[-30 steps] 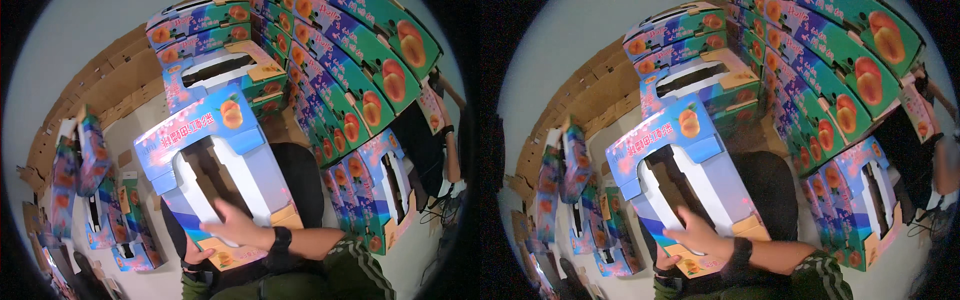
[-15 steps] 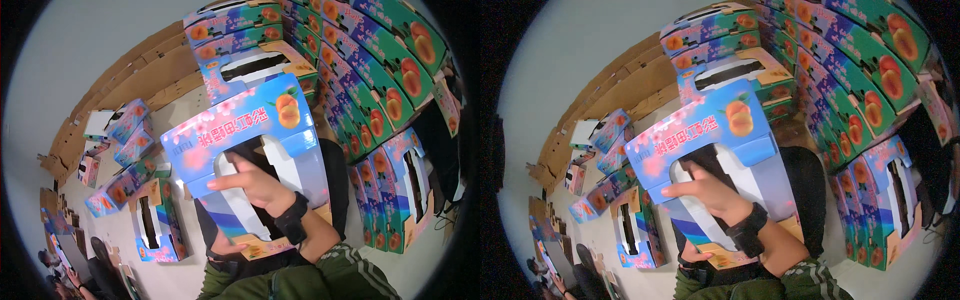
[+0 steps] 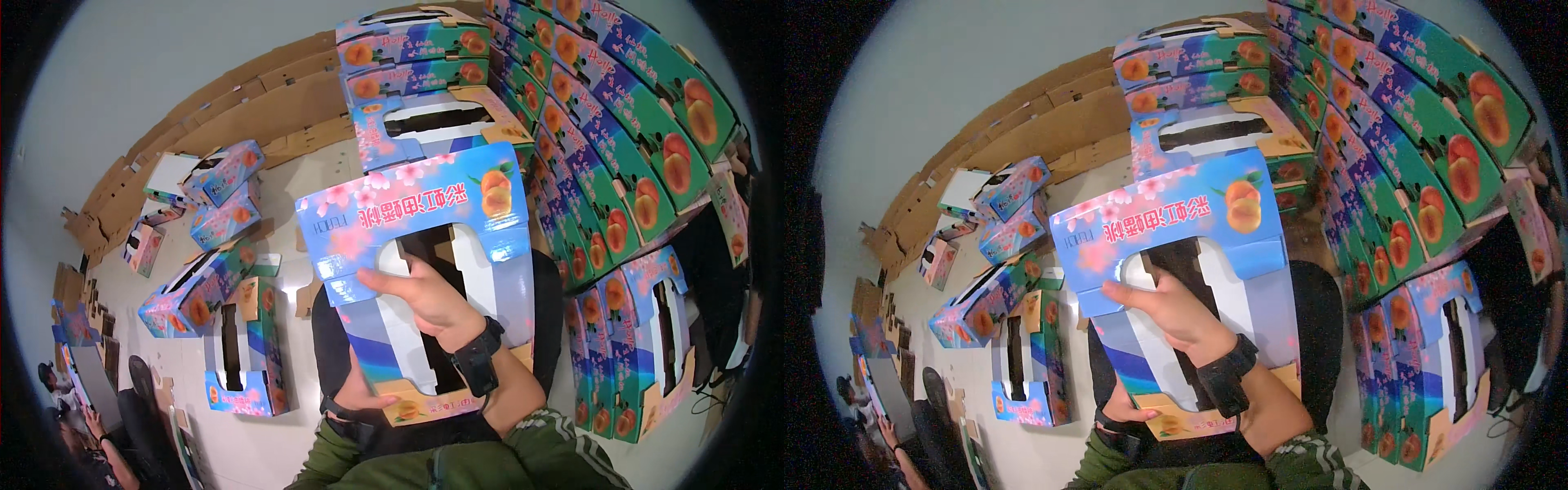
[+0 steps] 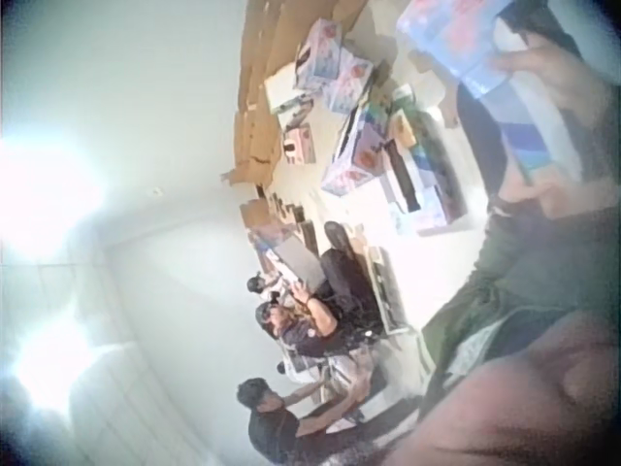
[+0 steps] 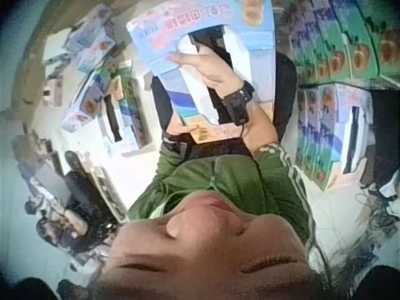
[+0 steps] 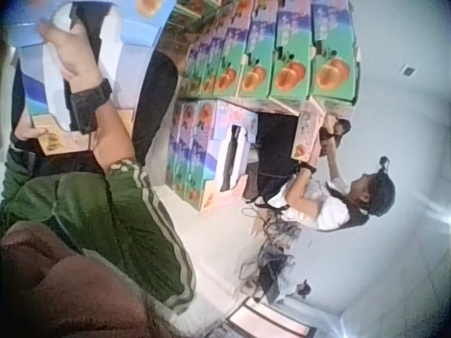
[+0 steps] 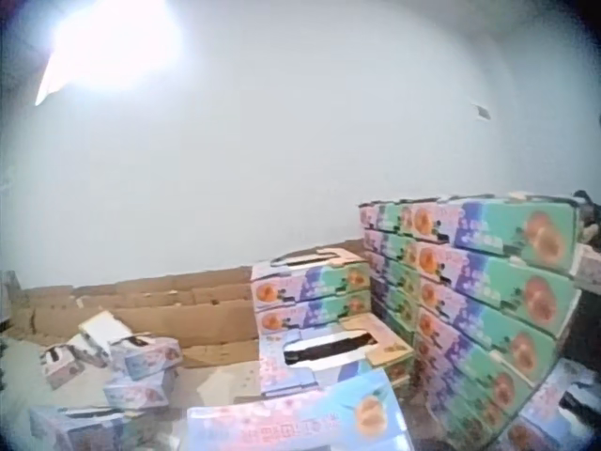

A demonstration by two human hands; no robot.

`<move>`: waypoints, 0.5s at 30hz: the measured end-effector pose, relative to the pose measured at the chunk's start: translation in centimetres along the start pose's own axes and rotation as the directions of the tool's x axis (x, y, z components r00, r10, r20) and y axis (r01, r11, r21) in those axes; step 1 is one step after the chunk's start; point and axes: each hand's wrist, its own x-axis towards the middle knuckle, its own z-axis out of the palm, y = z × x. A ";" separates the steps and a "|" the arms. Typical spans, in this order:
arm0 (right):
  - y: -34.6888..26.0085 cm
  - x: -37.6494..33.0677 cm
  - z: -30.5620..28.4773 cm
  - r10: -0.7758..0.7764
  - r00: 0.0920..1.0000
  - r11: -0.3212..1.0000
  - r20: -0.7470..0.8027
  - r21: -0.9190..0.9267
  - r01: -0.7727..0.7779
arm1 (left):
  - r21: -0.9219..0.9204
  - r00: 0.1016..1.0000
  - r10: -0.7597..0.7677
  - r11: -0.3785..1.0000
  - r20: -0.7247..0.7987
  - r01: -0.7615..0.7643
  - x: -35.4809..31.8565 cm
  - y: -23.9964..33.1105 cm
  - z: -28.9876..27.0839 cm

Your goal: The person is stacking and organizing cardboard peach boxes in a packaging area.

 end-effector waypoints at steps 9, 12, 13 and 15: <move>1.2 -0.5 0.2 -0.331 0.943 0.860 -0.018 -0.417 0.294 | 0.102 0.991 -0.135 0.986 0.024 0.132 -0.7 -1.4 -1.2; 2.2 -0.8 -0.5 -0.429 0.901 0.740 -0.068 -0.599 0.307 | -0.101 0.993 -0.101 0.990 -0.063 0.094 0.0 -1.3 -0.3; 2.5 -1.4 -0.7 -0.428 0.898 0.721 -0.104 -0.639 0.270 | -0.169 0.992 -0.077 0.984 -0.098 0.060 0.1 -1.3 0.0; 1.4 -3.2 0.6 -0.412 0.902 0.667 -0.131 -0.717 0.201 | -0.295 0.982 -0.083 0.955 -0.171 0.029 0.3 -0.4 0.6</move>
